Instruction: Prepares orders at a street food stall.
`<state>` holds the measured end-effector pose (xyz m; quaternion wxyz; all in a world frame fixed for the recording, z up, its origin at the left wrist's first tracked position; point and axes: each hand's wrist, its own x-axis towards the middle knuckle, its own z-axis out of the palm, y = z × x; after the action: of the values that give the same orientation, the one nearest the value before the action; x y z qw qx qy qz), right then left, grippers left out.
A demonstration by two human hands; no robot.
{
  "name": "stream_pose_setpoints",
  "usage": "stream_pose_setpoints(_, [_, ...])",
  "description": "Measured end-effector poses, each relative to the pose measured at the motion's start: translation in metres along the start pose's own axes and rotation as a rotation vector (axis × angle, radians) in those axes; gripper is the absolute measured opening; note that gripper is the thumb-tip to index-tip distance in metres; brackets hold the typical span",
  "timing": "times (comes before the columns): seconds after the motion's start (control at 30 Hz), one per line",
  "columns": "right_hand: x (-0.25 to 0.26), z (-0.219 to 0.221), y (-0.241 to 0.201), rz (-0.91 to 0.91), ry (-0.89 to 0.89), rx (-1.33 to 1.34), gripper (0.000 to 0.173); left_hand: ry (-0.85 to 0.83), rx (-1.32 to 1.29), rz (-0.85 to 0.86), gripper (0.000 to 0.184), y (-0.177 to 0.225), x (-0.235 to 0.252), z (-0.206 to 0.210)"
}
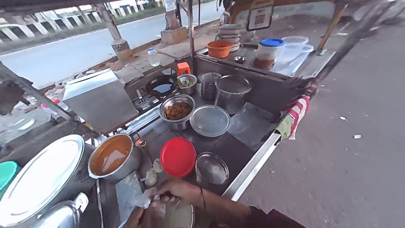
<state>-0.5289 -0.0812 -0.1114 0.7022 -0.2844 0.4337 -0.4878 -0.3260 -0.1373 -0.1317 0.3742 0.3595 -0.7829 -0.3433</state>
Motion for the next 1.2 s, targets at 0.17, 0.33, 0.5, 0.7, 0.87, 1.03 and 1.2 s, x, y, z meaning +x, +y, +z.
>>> stream_pose_setpoints(0.17, [-0.007,-0.007,-0.023,-0.356,-0.049,-0.442,0.021,-0.051,0.196,0.151,0.027,0.039,0.01,-0.014])
stream_pose_setpoints(0.33, [-0.001,-0.018,-0.051,-0.674,-0.322,-0.604,0.068,-0.199,0.047,0.142,0.031,0.057,0.015,-0.023])
stream_pose_setpoints(0.5, [0.009,-0.017,-0.068,-0.738,-0.314,-0.595,0.021,-0.299,-0.05,0.122,0.035,0.071,0.03,-0.025])
stream_pose_setpoints(0.7, [0.015,-0.01,-0.055,-0.751,-0.311,-0.689,0.015,-0.24,-0.041,0.112,0.026,0.069,0.024,-0.029])
stream_pose_setpoints(0.87, [-0.009,0.004,-0.042,-0.687,-0.14,-0.638,0.014,0.087,0.262,0.068,0.021,0.085,0.004,-0.009])
stream_pose_setpoints(1.03, [-0.043,0.026,-0.024,-0.762,0.043,-0.495,0.013,0.363,0.397,0.151,0.029,0.094,-0.017,0.013])
stream_pose_setpoints(1.2, [-0.055,0.032,-0.023,-0.842,0.075,-0.582,0.012,0.425,0.34,0.169,0.025,0.097,-0.021,0.019])
